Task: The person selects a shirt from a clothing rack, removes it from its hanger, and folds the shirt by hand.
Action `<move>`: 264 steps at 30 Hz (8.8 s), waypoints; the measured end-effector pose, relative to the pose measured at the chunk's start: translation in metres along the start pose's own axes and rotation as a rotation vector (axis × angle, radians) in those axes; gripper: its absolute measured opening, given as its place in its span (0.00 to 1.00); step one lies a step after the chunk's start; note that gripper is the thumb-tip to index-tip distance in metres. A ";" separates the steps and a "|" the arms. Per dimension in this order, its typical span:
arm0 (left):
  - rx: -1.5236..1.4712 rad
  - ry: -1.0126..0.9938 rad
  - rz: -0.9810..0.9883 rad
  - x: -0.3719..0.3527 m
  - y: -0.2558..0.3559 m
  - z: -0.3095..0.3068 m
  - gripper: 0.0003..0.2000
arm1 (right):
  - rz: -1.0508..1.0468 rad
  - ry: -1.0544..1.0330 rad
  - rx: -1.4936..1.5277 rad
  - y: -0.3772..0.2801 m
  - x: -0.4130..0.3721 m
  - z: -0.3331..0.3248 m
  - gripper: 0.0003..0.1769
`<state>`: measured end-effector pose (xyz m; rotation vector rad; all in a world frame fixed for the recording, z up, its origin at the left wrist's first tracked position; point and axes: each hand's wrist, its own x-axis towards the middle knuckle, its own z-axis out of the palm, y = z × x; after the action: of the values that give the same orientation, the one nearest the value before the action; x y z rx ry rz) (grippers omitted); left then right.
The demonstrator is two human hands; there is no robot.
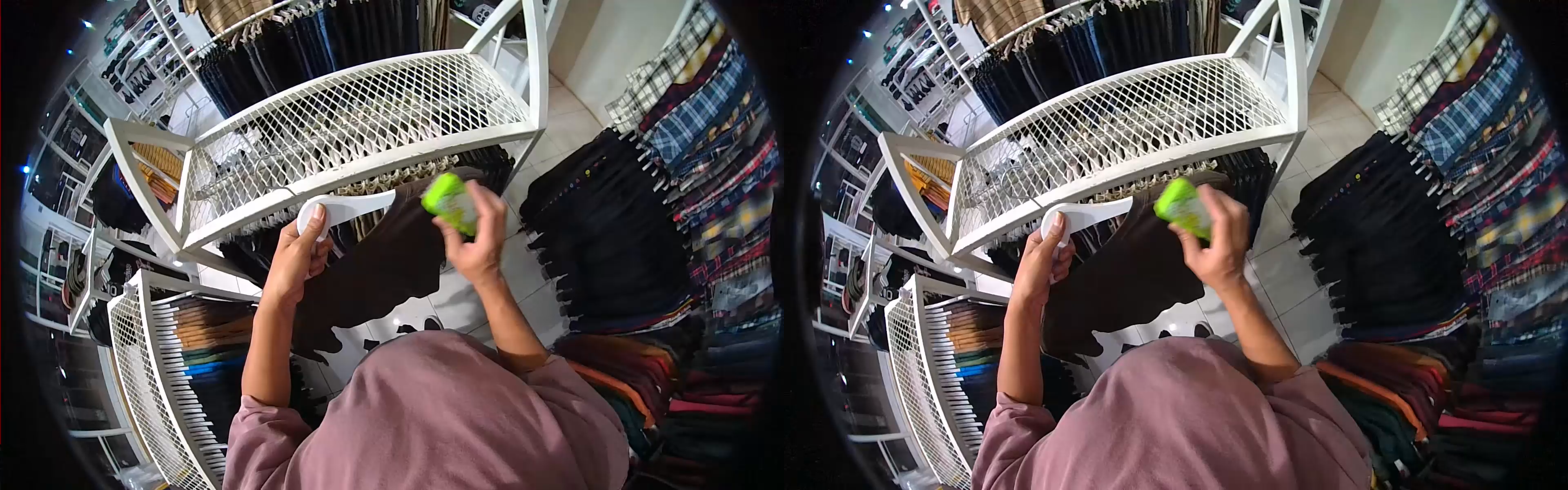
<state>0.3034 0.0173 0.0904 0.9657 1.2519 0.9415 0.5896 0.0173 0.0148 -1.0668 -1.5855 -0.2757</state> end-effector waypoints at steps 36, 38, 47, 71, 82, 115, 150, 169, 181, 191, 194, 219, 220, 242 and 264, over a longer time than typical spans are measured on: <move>0.666 -0.031 0.263 -0.029 0.010 -0.018 0.20 | 0.211 -0.998 0.637 0.018 0.059 0.023 0.23; 0.667 0.049 0.292 -0.040 0.014 -0.036 0.21 | 0.174 -1.254 0.644 -0.023 0.054 0.030 0.23; 1.051 1.133 0.562 -0.096 -0.059 -0.111 0.37 | 0.281 -1.276 0.888 -0.138 -0.014 0.129 0.18; 0.650 1.122 0.327 -0.220 -0.058 -0.141 0.16 | -0.291 -0.779 0.867 -0.209 0.003 0.193 0.21; 0.474 0.599 0.438 -0.169 -0.013 -0.096 0.13 | -0.379 -0.744 0.728 -0.098 0.033 0.135 0.25; 0.987 0.759 0.760 0.013 0.042 -0.090 0.20 | 0.076 -0.556 0.224 0.054 0.160 0.043 0.19; 1.268 0.633 0.513 0.421 0.075 -0.248 0.32 | 0.063 -0.749 0.024 0.178 0.251 0.479 0.23; 0.529 0.417 0.476 0.444 0.057 -0.295 0.20 | 0.052 -0.855 0.113 0.169 0.244 0.450 0.22; 0.599 0.475 0.475 0.446 0.057 -0.290 0.22 | 0.504 -1.337 0.405 0.214 0.267 0.432 0.18; 0.605 0.494 0.480 0.444 0.057 -0.289 0.21 | 0.339 -0.814 0.128 0.184 0.265 0.506 0.16; 0.601 0.492 0.475 0.442 0.058 -0.287 0.22 | 0.322 -0.773 0.283 0.152 0.261 0.530 0.20; 0.308 0.357 0.474 0.442 0.061 -0.289 0.17 | 0.471 -1.189 0.218 0.088 0.268 0.514 0.17; 0.297 0.372 0.464 0.439 0.064 -0.287 0.17 | 0.462 -1.193 0.229 0.088 0.265 0.515 0.17; 0.625 0.573 0.516 0.440 0.066 -0.286 0.20 | 0.137 -0.888 0.015 0.112 0.246 0.435 0.27; 0.820 0.464 0.462 0.120 -0.003 -0.114 0.18 | 0.493 -0.642 -0.376 0.203 0.169 0.244 0.16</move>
<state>0.1996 0.1370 0.0424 1.8024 1.9236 1.0524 0.5898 0.3765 0.0107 -1.9362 -1.7876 0.1304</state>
